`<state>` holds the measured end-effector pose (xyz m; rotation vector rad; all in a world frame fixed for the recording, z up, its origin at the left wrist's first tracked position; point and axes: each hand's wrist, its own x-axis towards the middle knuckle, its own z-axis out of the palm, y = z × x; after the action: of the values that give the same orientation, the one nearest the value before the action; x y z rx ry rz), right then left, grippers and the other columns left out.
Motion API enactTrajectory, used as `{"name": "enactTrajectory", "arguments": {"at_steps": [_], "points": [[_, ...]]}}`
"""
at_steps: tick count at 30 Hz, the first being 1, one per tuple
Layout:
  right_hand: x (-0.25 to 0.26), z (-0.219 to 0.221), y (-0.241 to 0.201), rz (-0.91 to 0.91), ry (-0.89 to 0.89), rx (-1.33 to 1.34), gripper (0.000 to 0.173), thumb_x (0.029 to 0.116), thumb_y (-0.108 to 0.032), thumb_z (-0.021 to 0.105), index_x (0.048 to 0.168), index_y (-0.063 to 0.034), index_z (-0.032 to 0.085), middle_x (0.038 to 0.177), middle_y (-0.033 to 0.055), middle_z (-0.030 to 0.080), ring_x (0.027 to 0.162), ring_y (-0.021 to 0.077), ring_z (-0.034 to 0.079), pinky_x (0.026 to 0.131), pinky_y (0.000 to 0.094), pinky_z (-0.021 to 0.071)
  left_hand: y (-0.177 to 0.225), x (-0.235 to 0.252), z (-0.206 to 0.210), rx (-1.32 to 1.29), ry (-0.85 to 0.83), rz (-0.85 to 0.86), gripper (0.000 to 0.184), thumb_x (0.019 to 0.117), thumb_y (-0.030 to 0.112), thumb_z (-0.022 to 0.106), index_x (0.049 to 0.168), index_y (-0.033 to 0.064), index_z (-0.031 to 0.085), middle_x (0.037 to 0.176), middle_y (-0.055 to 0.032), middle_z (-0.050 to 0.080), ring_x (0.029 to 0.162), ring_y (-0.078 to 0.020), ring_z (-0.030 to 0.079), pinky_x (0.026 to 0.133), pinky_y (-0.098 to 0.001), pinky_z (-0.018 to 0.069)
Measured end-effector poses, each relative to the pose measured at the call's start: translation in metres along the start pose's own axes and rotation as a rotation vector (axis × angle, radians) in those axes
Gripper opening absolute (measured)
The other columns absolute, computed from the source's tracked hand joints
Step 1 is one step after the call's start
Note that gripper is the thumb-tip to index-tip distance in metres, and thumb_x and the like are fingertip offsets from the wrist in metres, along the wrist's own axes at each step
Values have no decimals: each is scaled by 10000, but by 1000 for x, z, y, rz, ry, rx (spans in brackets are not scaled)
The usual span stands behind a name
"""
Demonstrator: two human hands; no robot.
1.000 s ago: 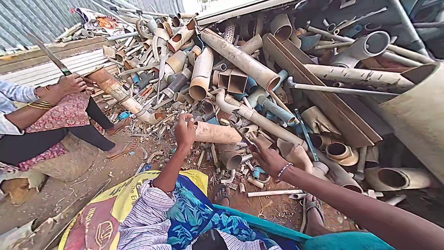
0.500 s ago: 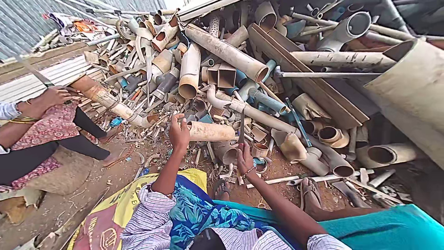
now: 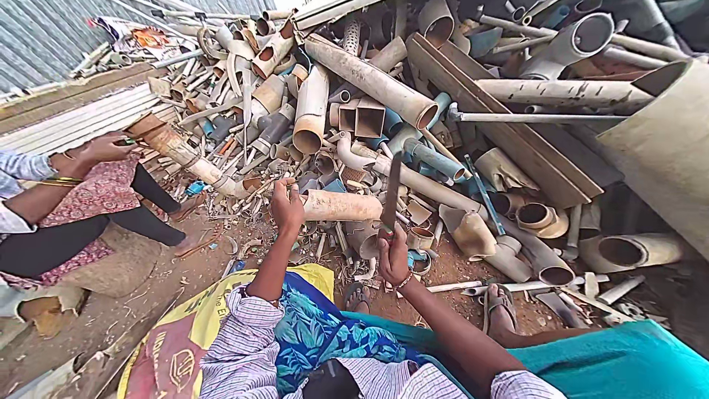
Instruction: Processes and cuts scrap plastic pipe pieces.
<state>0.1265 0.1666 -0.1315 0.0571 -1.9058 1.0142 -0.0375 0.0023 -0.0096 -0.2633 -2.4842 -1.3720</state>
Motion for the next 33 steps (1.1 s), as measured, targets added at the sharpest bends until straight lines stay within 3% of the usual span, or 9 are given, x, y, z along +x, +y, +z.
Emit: {"name": "enactTrajectory", "arguments": {"at_steps": [2, 5, 9, 13, 16, 19, 22, 26, 33], "points": [[-22, 2, 15, 129, -179, -80, 483, 1091, -240, 375, 1343, 164, 460, 995, 240, 689, 810, 251, 707, 775, 387, 586, 2, 1, 4, -53, -5, -5, 338, 1085, 154, 465, 1368, -4, 561, 1345, -231, 612, 1257, -355, 585, 1058, -560, 434], [-33, -3, 29, 699, -664, -74, 492, 1098, -173, 375, 1528, 56, 315, 1166, 280, 663, 1057, 419, 677, 955, 555, 506, 2, 0, 6, -50, -23, -14, 354, 1087, 161, 462, 1384, -10, 550, 1403, -227, 585, 1309, -368, 552, 1090, -573, 405], [-7, -15, 38, 639, -263, -22, 483, 1073, -177, 420, 1458, 112, 377, 907, 210, 653, 752, 296, 657, 751, 466, 545, -9, 11, -12, -46, 54, -25, 357, 1085, 160, 463, 1383, -21, 537, 1379, -244, 583, 1284, -363, 564, 1084, -550, 423], [28, -53, 65, 887, 131, 138, 540, 1031, -173, 597, 1463, 47, 358, 932, 169, 593, 648, 179, 592, 638, 364, 535, -13, 18, -20, -226, 54, -104, 344, 1095, 129, 449, 1378, -52, 520, 1442, -231, 519, 1317, -283, 512, 1109, -453, 394], [48, -68, 59, 962, 332, 398, 382, 1046, -110, 572, 1363, 23, 405, 906, 116, 643, 535, 96, 556, 509, 255, 506, -4, 15, -22, -274, -4, -202, 341, 1102, 134, 452, 1394, -32, 512, 1424, -204, 531, 1264, -244, 525, 1066, -431, 408], [62, -74, 32, 805, 287, 481, 226, 1061, -111, 501, 1250, 11, 479, 776, 14, 589, 559, 30, 544, 549, 197, 494, 4, 13, -24, -302, -64, -298, 336, 1105, 137, 451, 1397, -18, 511, 1382, -195, 549, 1202, -228, 546, 1024, -418, 431], [67, -76, 20, 670, 265, 425, 362, 919, -54, 687, 1243, 7, 537, 846, 12, 601, 664, 31, 591, 624, 214, 524, 9, 10, -26, -297, -126, -356, 343, 1107, 137, 444, 1408, -13, 510, 1354, -188, 562, 1152, -206, 555, 1000, -390, 441], [75, -79, 1, 776, 288, 642, 427, 918, 57, 646, 1310, -34, 503, 888, 31, 638, 670, 62, 632, 610, 223, 555, 5, 10, -25, -260, -151, -403, 323, 1098, 170, 482, 1377, 19, 540, 1262, -160, 596, 1055, -199, 582, 931, -394, 480], [89, -80, -29, 951, 458, 815, 358, 967, 70, 543, 1303, -29, 472, 838, 68, 601, 602, 99, 621, 532, 240, 551, 3, -1, -22, -123, -144, -277, 605, 1079, 281, 546, 1538, -43, 321, 1475, -317, 471, 1335, -410, 503, 1107, -535, 399]]}}
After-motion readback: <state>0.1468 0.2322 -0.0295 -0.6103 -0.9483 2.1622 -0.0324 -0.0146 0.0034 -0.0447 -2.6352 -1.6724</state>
